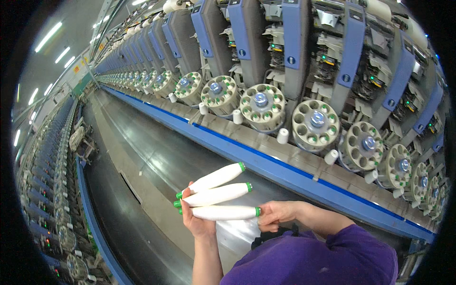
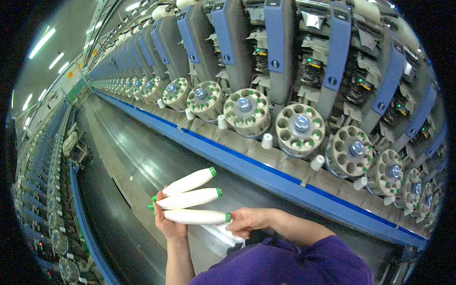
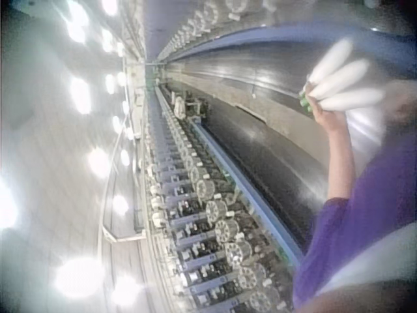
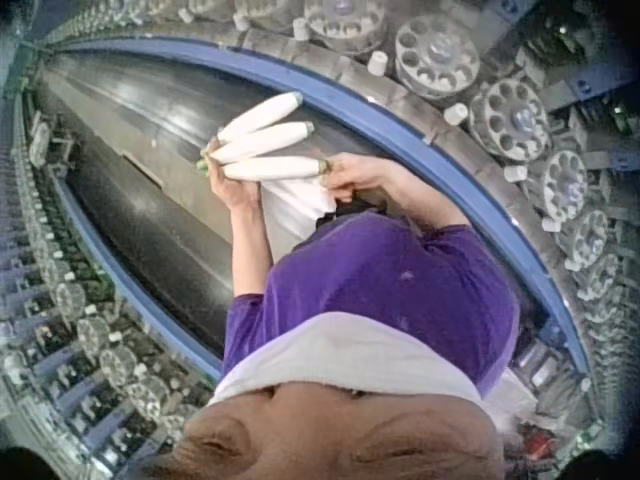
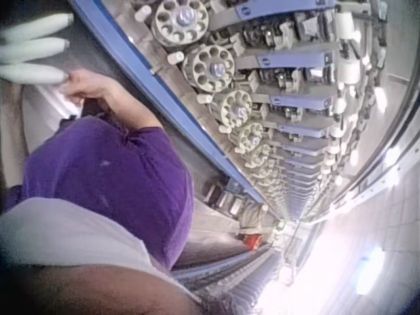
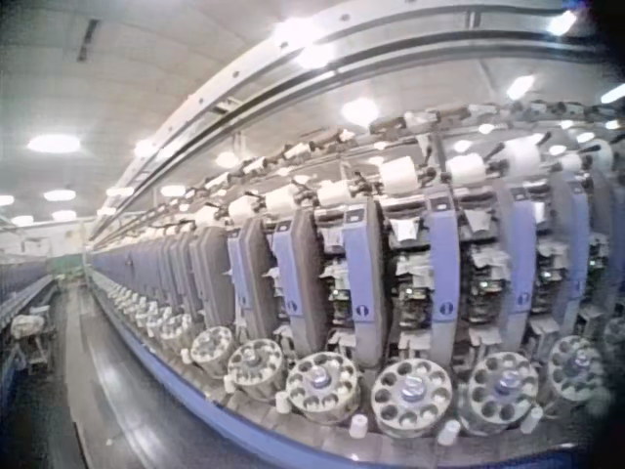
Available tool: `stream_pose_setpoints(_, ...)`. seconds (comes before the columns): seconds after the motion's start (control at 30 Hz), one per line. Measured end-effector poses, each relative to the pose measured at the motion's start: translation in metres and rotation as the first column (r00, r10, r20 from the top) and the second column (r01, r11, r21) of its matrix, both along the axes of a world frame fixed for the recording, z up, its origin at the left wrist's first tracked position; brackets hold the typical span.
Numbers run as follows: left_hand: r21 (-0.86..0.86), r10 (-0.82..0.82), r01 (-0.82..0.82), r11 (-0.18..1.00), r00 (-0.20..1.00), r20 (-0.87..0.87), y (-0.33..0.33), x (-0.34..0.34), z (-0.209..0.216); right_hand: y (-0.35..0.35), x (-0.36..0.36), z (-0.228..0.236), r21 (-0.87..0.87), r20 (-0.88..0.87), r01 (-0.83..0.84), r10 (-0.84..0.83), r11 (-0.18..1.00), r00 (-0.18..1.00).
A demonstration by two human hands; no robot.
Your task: The person repeatedly picks white thread spools from a cloth bag and places them into slots on rotating circular holders along a row of textile machines. The person walks along the aisle, refills the holders, and briefly touches a large thread roll on a machine before continuing.
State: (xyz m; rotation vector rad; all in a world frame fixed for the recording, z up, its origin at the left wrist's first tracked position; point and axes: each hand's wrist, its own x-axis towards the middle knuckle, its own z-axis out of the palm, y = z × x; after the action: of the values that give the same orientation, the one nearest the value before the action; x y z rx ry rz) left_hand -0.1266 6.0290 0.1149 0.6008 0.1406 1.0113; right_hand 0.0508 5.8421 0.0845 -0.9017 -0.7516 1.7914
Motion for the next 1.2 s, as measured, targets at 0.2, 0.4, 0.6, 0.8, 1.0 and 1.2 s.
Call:
stream_pose_setpoints(0.2, -0.041, 0.088, -0.088, 0.995, 0.996, -0.005, 0.151, 0.054, -0.016, 0.160, 0.090, -0.011, 0.024, 0.088, 0.403, -0.403, 0.915, 0.911)
stream_pose_setpoints(0.4, -0.087, 0.162, -0.163, 0.983, 0.987, -0.014, 0.304, 0.098, -0.011, 0.339, 0.154, 0.017, -0.052, -0.140, 0.096, -0.103, 0.994, 0.985)
stream_pose_setpoints(0.6, -0.003, 0.200, -0.200, 0.980, 0.980, 0.010, 0.467, 0.120, -0.014, 0.439, 0.313, 0.005, 0.213, 0.513, 0.727, -0.708, 0.653, 0.485)
stream_pose_setpoints(0.8, 0.069, -0.015, 0.024, 0.997, 0.991, -0.130, 0.627, 0.167, 0.004, 0.550, 0.376, -0.004, 0.012, -0.179, 0.993, -0.976, 0.121, 0.121)
stream_pose_setpoints(1.0, -0.078, -0.118, 0.110, 0.991, 0.987, -0.107, 0.765, 0.238, 0.011, 0.791, 0.246, 0.006, 0.136, 0.214, 0.269, -0.293, 0.954, 0.932)
stream_pose_setpoints(1.2, 0.011, -0.031, 0.031, 0.999, 0.999, -0.009, 0.933, 0.272, 0.005, 0.918, 0.315, 0.007, -0.146, 0.156, 0.055, -0.032, 0.988, 0.987)
